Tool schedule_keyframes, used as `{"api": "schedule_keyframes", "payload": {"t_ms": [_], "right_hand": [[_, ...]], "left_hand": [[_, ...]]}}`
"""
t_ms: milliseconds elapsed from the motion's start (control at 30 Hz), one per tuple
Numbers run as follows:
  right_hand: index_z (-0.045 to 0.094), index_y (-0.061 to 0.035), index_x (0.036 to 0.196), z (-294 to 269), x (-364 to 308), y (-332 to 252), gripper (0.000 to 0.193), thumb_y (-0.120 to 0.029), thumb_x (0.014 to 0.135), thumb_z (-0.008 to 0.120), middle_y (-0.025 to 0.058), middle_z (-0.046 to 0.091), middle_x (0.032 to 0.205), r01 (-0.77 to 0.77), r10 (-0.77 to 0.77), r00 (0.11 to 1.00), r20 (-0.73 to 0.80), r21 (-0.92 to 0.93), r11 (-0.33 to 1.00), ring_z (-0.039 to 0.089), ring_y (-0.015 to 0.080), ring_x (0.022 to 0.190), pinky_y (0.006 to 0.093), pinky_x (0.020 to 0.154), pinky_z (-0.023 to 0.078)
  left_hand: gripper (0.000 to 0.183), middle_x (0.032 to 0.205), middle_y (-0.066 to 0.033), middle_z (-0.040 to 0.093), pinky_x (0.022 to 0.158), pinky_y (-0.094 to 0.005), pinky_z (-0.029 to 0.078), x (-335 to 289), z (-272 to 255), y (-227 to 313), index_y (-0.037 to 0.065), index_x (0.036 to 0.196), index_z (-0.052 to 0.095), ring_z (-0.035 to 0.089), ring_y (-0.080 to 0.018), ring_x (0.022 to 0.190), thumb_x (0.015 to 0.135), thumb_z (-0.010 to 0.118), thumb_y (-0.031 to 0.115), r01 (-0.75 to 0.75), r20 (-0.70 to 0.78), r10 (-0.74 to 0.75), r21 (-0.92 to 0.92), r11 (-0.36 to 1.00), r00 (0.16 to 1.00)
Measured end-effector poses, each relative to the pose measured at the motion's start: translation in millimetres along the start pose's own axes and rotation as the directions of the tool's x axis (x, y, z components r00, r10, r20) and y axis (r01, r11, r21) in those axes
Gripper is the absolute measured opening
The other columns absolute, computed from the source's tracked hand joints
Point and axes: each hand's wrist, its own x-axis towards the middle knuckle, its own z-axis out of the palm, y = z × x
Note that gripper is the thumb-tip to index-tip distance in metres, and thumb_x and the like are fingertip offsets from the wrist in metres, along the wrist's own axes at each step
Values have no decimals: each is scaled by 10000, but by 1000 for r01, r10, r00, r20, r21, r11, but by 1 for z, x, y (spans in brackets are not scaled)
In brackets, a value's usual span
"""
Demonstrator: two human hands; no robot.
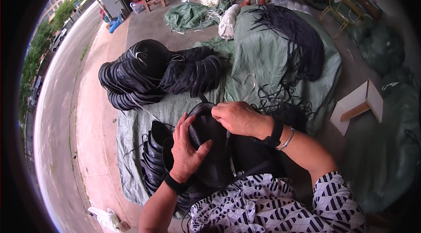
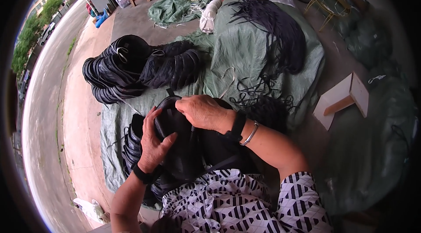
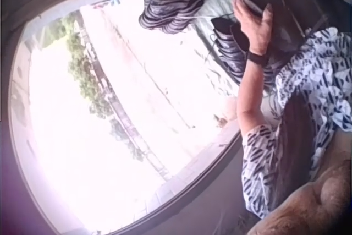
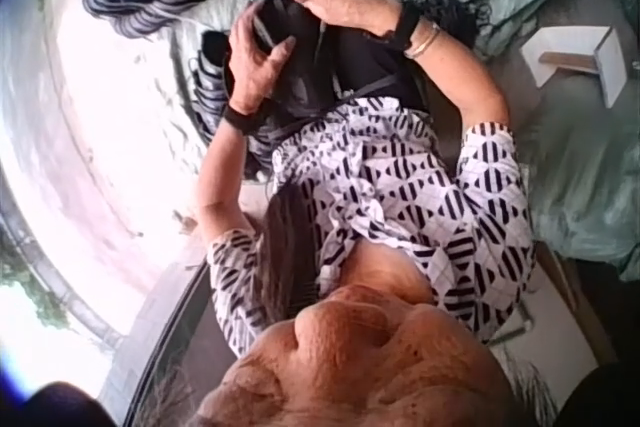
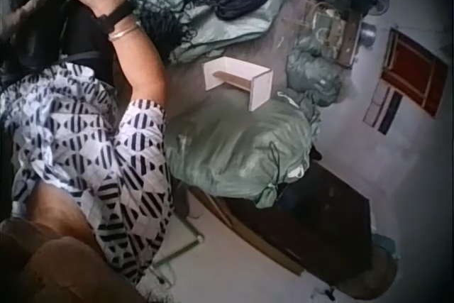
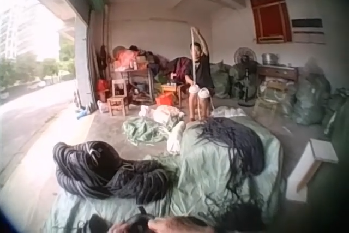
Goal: The recorder is lacing a batch of black shoes while sitting on the floor.
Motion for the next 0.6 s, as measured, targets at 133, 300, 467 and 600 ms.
{"api": "schedule_keyframes", "payload": {"t_ms": [133, 300, 467, 600], "right_hand": [[521, -64, 888, -8, -14, -20, 246, -114, 719, 693, 90, 536, 836, 90, -67, 988, 137, -168, 982, 582, 285, 819, 406, 701, 481], [493, -41, 957, -3, -19, -15, 333, -117, 716, 710, 106, 482, 950, -28, 39, 998, 45, -222, 975, 544, 319, 917, 410, 743, 466], [497, -40, 1045, 11, -55, -34, 396, -147, 736, 721, 154, 443, 1276, -79, 81, 977, -198, 15, 997, 560, 322, 1017, 389, 854, 464], [573, -61, 841, 14, -109, -55, 227, -191, 722, 716, 121, 526, 1176, 101, -105, 992, 71, 52, 993, 560, 243, 993, 432, 951, 407]], "left_hand": [[750, 1405, -143, 346, 980, -426, 407, -5, 0, 3, 143, 1321, 387, 394, -356, 1250, 666, 734, 258, -18, 30, 17, 27, 999, 999], [851, 1407, -184, 323, 1025, -421, 365, -3, 18, -5, 117, 1386, 297, 347, -365, 1290, 673, 750, 221, -24, -37, 21, -95, 995, 999], [1010, 1421, -229, 277, 1093, -398, 255, -39, 23, -16, 16, 1441, 134, 291, -362, 1324, 705, 769, 289, -4, 21, 6, -90, 996, 1000], [911, 1413, -223, 292, 1088, -401, 248, -64, 22, -21, -1, 1431, 168, 290, -345, 1324, 772, 723, 294, 144, 94, -118, -367, 919, 989]]}}
